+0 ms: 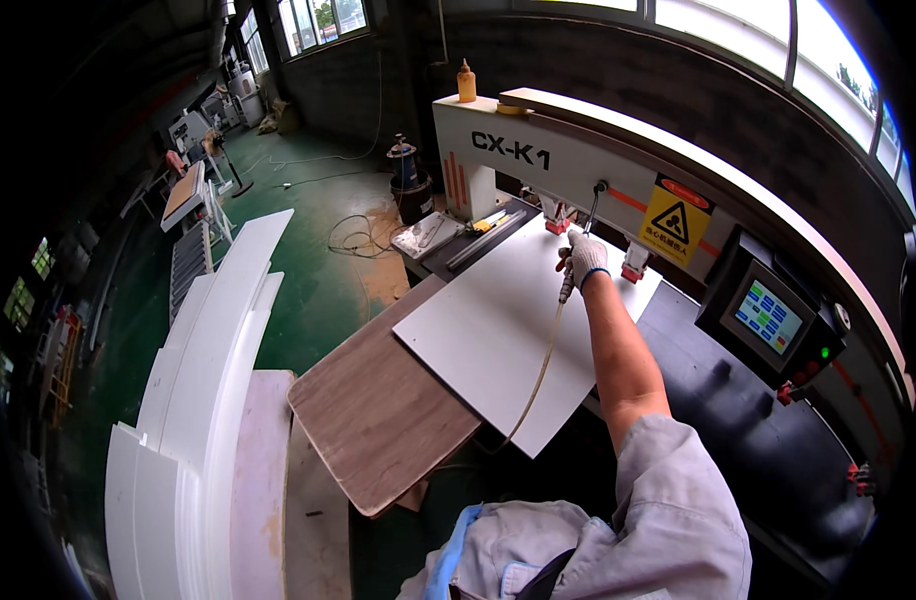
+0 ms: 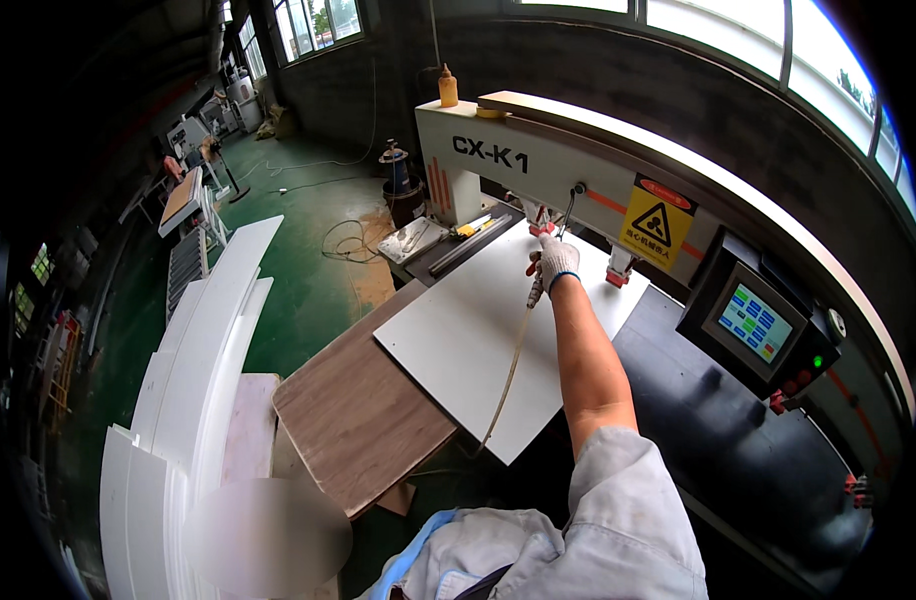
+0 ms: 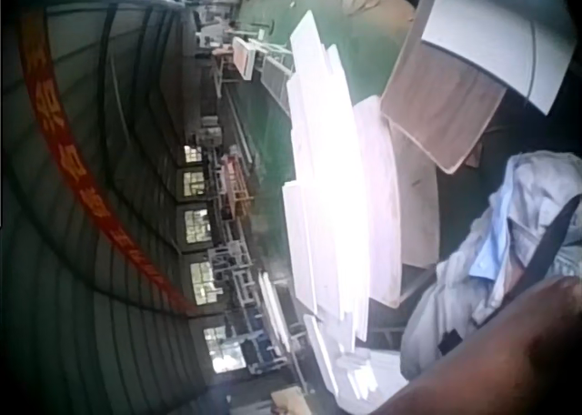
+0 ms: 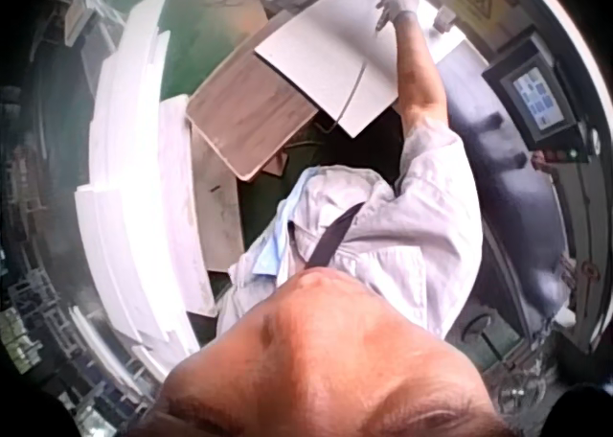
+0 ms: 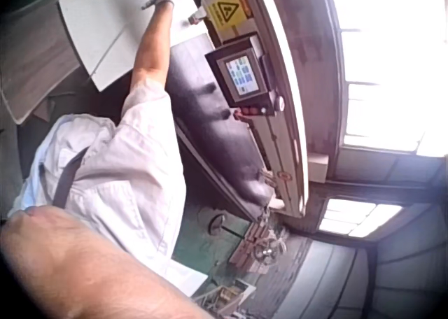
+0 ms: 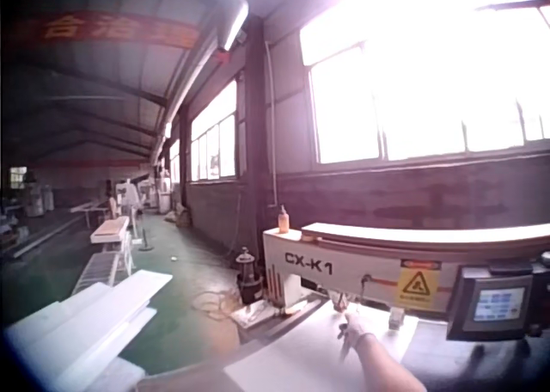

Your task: The person applies glue to white rectangular panels using a handheld applicator, placing each panel onto a machine bed for processing.

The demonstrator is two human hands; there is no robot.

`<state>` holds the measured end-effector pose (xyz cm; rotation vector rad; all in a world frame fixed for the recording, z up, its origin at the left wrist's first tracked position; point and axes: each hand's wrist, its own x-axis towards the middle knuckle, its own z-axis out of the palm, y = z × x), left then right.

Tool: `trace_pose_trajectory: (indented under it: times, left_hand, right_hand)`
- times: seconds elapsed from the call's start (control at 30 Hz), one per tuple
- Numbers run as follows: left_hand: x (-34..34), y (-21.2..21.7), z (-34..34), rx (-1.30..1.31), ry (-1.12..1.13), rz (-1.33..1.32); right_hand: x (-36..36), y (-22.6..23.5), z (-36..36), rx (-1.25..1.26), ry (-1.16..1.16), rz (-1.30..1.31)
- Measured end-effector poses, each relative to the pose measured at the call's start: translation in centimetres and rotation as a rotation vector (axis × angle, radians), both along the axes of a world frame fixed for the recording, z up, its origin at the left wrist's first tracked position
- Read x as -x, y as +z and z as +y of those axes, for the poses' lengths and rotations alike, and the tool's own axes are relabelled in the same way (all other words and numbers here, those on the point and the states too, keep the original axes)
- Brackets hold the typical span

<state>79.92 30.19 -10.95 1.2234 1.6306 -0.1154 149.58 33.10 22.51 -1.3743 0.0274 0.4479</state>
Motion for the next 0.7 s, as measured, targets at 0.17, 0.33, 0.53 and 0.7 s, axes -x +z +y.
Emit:
trace_pose_trajectory:
  times: [0.17,0.33,0.53,0.7]
  left_hand:
    - [6.3,-0.3,-1.4,-0.041,0.007,0.062]
    - [14.1,-0.5,-6.0,-0.087,0.169,0.087]
    - [17.1,-2.8,-8.6,-0.071,0.612,-0.15]
    - [20.0,-2.9,-13.8,-0.121,0.646,0.053]
  right_hand:
    - [2.6,0.3,1.1,0.076,0.161,-0.064]
    - [20.9,-10.1,0.4,0.21,0.667,-0.209]
    - [46.2,-22.5,-6.3,0.764,1.418,-0.217]
    - [55.4,-23.6,-6.2,0.973,1.923,-0.82]
